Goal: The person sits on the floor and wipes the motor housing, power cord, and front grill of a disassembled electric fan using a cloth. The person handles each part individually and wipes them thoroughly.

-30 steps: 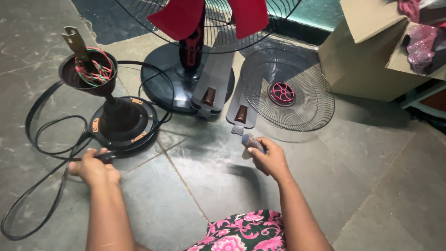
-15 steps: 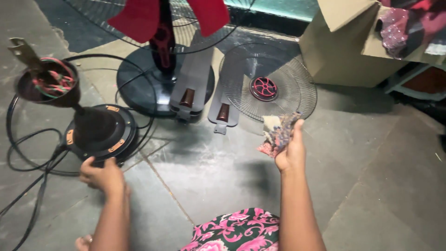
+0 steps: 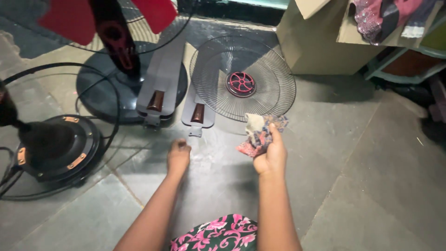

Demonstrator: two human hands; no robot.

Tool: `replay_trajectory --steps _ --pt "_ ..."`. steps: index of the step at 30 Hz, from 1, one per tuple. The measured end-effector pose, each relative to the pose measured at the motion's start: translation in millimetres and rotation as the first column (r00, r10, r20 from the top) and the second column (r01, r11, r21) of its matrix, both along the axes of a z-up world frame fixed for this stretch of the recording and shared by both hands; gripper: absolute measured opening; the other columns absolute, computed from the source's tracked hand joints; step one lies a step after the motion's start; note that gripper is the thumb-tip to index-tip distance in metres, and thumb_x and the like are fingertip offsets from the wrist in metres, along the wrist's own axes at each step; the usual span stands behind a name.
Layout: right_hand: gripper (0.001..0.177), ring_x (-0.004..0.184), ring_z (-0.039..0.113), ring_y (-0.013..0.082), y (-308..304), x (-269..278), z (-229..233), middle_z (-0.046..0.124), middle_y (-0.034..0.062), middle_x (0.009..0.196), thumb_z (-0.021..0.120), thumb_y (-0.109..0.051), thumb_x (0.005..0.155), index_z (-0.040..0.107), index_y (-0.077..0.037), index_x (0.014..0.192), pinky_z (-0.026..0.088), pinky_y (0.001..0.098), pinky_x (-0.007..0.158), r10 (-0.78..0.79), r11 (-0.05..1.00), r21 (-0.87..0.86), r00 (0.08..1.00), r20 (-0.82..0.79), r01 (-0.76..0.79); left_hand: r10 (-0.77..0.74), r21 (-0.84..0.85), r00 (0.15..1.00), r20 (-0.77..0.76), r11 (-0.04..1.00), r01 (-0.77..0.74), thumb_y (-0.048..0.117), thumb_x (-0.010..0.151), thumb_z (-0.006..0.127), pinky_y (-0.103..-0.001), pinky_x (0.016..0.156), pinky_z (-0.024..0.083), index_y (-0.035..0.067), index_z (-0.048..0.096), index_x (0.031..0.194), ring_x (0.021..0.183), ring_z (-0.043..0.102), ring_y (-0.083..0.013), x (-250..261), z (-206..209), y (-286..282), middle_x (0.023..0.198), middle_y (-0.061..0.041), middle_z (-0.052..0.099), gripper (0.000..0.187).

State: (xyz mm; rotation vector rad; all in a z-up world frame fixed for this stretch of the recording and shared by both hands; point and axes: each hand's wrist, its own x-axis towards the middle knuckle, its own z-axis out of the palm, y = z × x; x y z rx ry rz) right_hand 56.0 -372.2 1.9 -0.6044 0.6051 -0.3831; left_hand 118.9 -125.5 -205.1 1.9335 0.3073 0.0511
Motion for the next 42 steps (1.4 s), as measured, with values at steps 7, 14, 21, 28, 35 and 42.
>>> replay_trajectory --steps 7,14,21,28,35,42 --pt "0.033 0.098 0.072 0.0241 20 -3 16 0.073 0.0093 0.111 0.067 -0.021 0.094 0.066 -0.002 0.120 0.059 0.0410 0.084 0.030 0.999 -0.010 0.999 0.030 -0.030 0.183 0.267 0.976 -0.119 0.952 -0.146 0.036 0.080 0.073 -0.047 0.103 0.047 0.002 0.059 0.131 0.118 0.062 -0.0431 102 -22 -21 0.127 -0.025 0.065 0.063" --pt "0.033 0.102 0.071 0.0249 29 0 25 0.073 0.0115 0.115 0.063 -0.019 0.097 0.065 0.002 0.122 0.058 0.0406 0.089 0.051 0.998 -0.033 0.995 0.088 -0.048 0.202 0.002 0.921 -0.334 0.977 -0.214 0.034 0.074 0.080 -0.043 0.096 0.055 -0.002 0.066 0.116 0.107 0.073 -0.0350 113 38 -35 0.115 -0.022 0.073 0.056" --pt "0.032 0.102 0.071 0.0247 33 -1 26 0.072 0.0118 0.115 0.062 -0.019 0.097 0.065 0.002 0.122 0.057 0.0408 0.089 0.055 0.998 -0.042 0.997 0.057 -0.053 0.073 0.121 0.916 -0.394 0.992 -0.027 0.021 0.082 0.081 -0.044 0.079 0.055 0.001 0.073 0.104 0.092 0.071 -0.0339 119 55 -26 0.105 -0.020 0.073 0.030" --pt "0.033 0.104 0.070 0.0224 33 0 29 0.072 0.0106 0.116 0.063 -0.019 0.097 0.065 0.003 0.122 0.056 0.0380 0.091 0.057 0.996 -0.073 0.997 0.058 -0.052 0.049 -0.175 0.963 -0.266 0.980 -0.098 0.006 0.089 0.065 -0.037 0.053 0.060 0.004 0.061 0.100 0.064 0.074 -0.0251 116 54 -10 0.089 -0.014 0.070 0.012" --pt "0.034 0.104 0.070 0.0209 39 -1 27 0.072 0.0100 0.117 0.063 -0.020 0.096 0.066 0.003 0.122 0.056 0.0366 0.092 0.082 0.993 -0.090 0.996 0.025 -0.079 0.033 0.411 0.968 0.251 0.901 -0.137 0.017 0.094 0.066 -0.048 0.086 0.054 0.005 0.070 0.115 0.097 0.070 -0.0430 67 100 33 0.104 -0.024 0.074 0.025" --pt "0.036 0.103 0.069 0.0213 42 -1 25 0.072 0.0105 0.115 0.064 -0.021 0.097 0.065 0.003 0.123 0.056 0.0371 0.090 0.103 0.989 -0.112 0.994 0.019 -0.101 0.114 0.365 0.870 0.480 0.876 -0.316 0.004 0.098 0.055 -0.053 0.089 0.049 -0.006 0.061 0.120 0.101 0.064 -0.0497 61 110 63 0.107 -0.032 0.067 0.025"
